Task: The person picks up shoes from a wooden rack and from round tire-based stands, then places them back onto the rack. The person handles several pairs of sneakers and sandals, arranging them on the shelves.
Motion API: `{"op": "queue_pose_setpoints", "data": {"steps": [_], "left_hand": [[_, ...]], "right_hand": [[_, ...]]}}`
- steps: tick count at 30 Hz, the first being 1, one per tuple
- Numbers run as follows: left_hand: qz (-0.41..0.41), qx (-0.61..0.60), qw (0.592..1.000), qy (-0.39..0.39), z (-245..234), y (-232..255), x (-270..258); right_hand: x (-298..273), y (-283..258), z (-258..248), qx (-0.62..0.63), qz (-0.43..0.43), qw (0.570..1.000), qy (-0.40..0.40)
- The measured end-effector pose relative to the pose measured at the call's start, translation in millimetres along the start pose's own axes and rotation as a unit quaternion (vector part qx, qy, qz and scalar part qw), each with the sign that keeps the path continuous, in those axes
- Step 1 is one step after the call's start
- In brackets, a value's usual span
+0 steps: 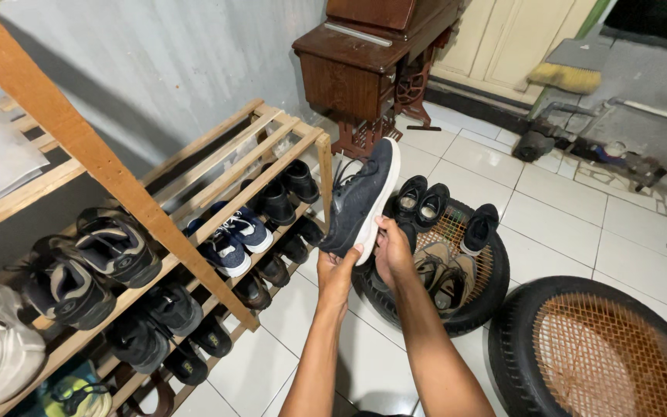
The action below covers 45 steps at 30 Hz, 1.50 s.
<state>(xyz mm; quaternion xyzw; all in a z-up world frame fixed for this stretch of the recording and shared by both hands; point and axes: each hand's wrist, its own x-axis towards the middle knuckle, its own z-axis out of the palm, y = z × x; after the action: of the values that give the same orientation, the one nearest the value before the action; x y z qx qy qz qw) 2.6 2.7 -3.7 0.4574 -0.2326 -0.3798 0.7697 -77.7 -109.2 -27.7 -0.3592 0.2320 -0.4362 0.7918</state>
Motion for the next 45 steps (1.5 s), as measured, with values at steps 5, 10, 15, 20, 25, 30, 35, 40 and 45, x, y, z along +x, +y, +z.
{"op": "queue_pose_setpoints", "data": {"steps": [5,10,15,20,25,30,35,40,45], "left_hand": [[-0.026,0.003,1.0,-0.009,1,4,-1],[-0.031,0.001,0.999,0.01,-4,8,-2],[-0.003,0.0,1.0,0.014,-11,13,-2],[-0.001,0.018,1.0,0.013,-12,20,-7],[-0.004,0.036,0.999,0.004,-11,22,-14],[0.008,0.024,1.0,-0.004,-12,21,-13],[-0.004,0.052,0.998,0.021,-19,18,-10],[-0.003,0.033,0.999,0.01,-23,13,-8],[-0.017,0.029,0.999,0.016,-25,14,-4]], "right_hand": [[4,6,-2,0.004,-0.005,1.0,0.016],[3,11,-4,-0.048,0.0,0.999,0.014],[1,12,-3,-0.038,0.006,0.999,-0.034],[0,16,1,-0.037,-0.003,0.999,-0.038],[-2,21,4,-0.019,-0.028,0.999,-0.021],[-3,17,9,-0.023,-0.033,0.999,-0.02],[-13,12,17,-0.083,-0.027,0.996,-0.025],[-18,9,21,-0.156,-0.029,0.987,-0.001],[-14,10,16,-0.149,-0.026,0.988,-0.012]]}}
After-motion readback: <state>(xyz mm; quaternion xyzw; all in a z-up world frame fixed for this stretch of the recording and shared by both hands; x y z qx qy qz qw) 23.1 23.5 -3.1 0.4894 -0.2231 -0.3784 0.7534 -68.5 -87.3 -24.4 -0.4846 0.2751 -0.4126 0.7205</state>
